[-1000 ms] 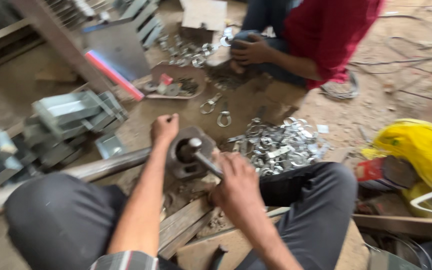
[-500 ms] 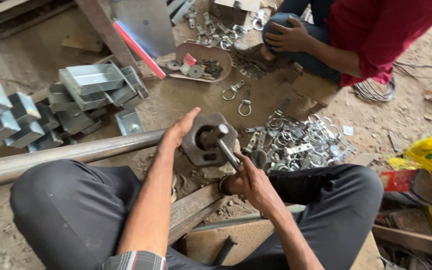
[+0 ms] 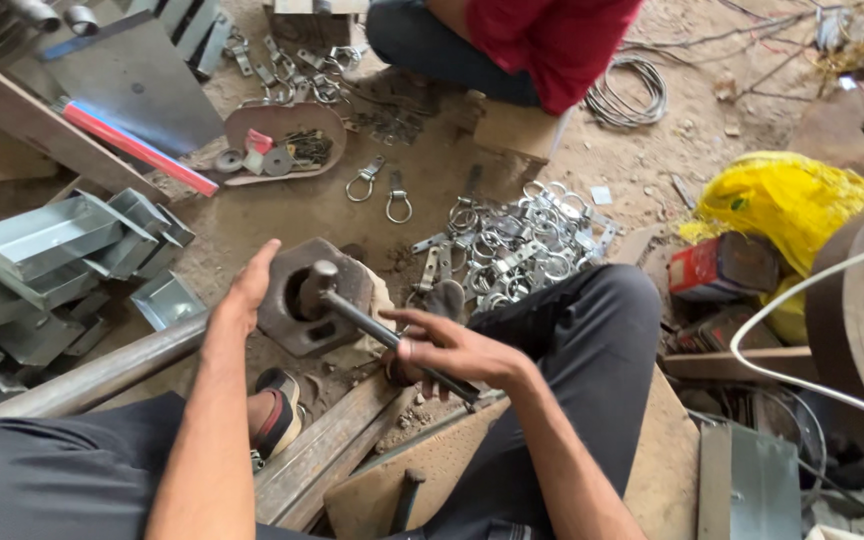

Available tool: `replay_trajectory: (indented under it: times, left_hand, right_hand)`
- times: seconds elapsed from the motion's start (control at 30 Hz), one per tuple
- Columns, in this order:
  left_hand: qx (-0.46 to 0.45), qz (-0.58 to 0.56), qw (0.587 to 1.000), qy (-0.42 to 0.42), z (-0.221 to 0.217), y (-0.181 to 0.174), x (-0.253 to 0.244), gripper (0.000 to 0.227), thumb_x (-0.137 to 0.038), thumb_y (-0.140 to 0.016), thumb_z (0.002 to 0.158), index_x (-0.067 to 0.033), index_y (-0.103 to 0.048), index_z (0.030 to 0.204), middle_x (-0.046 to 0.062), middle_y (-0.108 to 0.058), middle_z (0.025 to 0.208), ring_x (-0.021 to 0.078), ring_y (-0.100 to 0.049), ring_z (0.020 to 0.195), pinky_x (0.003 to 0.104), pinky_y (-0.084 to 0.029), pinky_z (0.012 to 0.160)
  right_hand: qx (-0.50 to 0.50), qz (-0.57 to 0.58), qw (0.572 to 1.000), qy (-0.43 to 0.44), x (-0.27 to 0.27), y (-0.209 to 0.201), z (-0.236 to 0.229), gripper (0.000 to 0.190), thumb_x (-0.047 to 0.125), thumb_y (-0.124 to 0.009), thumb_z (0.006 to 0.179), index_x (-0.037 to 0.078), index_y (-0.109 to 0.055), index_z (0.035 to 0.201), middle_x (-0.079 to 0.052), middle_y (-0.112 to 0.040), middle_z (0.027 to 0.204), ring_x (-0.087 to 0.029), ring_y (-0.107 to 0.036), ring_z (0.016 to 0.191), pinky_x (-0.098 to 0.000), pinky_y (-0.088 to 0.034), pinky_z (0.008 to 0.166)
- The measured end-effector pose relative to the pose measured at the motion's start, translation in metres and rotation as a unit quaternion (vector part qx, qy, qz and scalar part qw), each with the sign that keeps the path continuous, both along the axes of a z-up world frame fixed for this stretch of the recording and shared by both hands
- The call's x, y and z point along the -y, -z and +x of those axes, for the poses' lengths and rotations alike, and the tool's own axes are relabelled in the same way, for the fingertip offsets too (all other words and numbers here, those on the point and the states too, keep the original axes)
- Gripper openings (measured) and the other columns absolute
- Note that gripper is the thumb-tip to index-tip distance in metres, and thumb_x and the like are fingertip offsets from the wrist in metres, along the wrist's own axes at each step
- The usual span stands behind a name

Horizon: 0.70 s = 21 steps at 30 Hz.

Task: The person sits on the floor and uses a hammer to shape small metal components on a makeshift anvil. They repeatedly pick up metal pieces, position them, and strike them to form hooks or loops. A second person in the background is also working with similar metal parts.

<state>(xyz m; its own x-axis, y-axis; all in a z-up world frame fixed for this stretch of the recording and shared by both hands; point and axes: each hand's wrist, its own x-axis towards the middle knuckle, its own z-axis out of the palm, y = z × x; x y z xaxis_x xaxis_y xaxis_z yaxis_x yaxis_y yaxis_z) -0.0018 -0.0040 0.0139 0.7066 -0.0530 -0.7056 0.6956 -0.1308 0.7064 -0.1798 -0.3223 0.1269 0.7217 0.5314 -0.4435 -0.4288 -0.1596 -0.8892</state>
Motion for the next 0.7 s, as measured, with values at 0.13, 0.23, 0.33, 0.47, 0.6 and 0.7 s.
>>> replay_trajectory:
  times: [0.13, 0.23, 0.33, 0.47, 0.6, 0.7]
  left_hand:
    - [-0.008, 0.022, 1.000, -0.008, -0.004, -0.001, -0.005, 0.080, -0.063, -0.048, 0.094, 0.0007, -0.056, 0.142, 0.019, -0.061, 0.143, 0.0307, -0.059, 0.129, 0.044, -0.043, 0.111]
    - [0.014, 0.040, 0.999, 0.016, -0.005, -0.007, 0.001, 0.086, -0.065, -0.046, 0.094, -0.0002, -0.047, 0.150, 0.020, -0.049, 0.155, 0.0321, -0.048, 0.142, 0.046, -0.034, 0.118]
    - [0.024, 0.075, 0.997, 0.016, -0.009, -0.018, 0.006, 0.092, -0.068, -0.046, 0.091, -0.0026, -0.038, 0.156, 0.020, -0.036, 0.163, 0.0341, -0.035, 0.151, 0.050, -0.027, 0.121]
    - [0.009, 0.118, 0.993, -0.001, -0.009, -0.023, 0.005, 0.095, -0.069, -0.046, 0.088, -0.0067, -0.034, 0.159, 0.018, -0.028, 0.167, 0.0352, -0.024, 0.155, 0.054, -0.020, 0.123]
    - [0.014, 0.113, 0.994, -0.004, -0.009, -0.019, 0.006, 0.096, -0.069, -0.048, 0.089, -0.0026, -0.034, 0.158, 0.021, -0.029, 0.166, 0.0356, -0.026, 0.155, 0.051, -0.021, 0.124]
    - [0.020, 0.129, 0.991, -0.001, -0.008, -0.017, 0.004, 0.096, -0.066, -0.051, 0.090, 0.0021, -0.034, 0.157, 0.025, -0.030, 0.165, 0.0381, -0.027, 0.154, 0.051, -0.022, 0.124]
  right_hand:
    - [0.061, -0.091, 0.989, 0.099, 0.005, 0.020, 0.007, 0.075, 0.062, -0.021, 0.105, 0.011, -0.052, 0.152, -0.013, -0.075, 0.120, -0.022, -0.072, 0.102, -0.0435, -0.060, 0.093]
    - [0.064, -0.143, 0.985, 0.070, 0.012, 0.020, 0.006, 0.076, 0.062, -0.016, 0.102, 0.014, -0.045, 0.153, -0.017, -0.078, 0.119, -0.022, -0.066, 0.119, -0.0448, -0.047, 0.106]
    - [0.078, -0.138, 0.984, 0.077, 0.014, 0.018, -0.001, 0.078, 0.061, -0.018, 0.102, 0.010, -0.053, 0.149, -0.018, -0.072, 0.124, -0.032, -0.071, 0.114, -0.0466, -0.052, 0.104]
    - [0.039, -0.199, 0.969, 0.143, 0.024, 0.045, 0.010, 0.071, 0.053, -0.019, 0.108, 0.005, -0.055, 0.145, -0.024, -0.070, 0.129, -0.033, -0.055, 0.128, -0.0503, -0.041, 0.106]
    - [0.133, -0.344, 0.890, 0.269, 0.049, 0.096, 0.050, 0.063, 0.043, -0.042, 0.107, -0.007, -0.040, 0.147, -0.037, -0.056, 0.134, -0.045, -0.057, 0.124, -0.0537, -0.046, 0.107]
    - [0.122, -0.336, 0.881, 0.311, 0.052, 0.135, 0.078, 0.068, 0.040, -0.047, 0.103, -0.003, -0.031, 0.153, -0.032, -0.052, 0.142, -0.039, -0.058, 0.127, -0.0515, -0.048, 0.107]
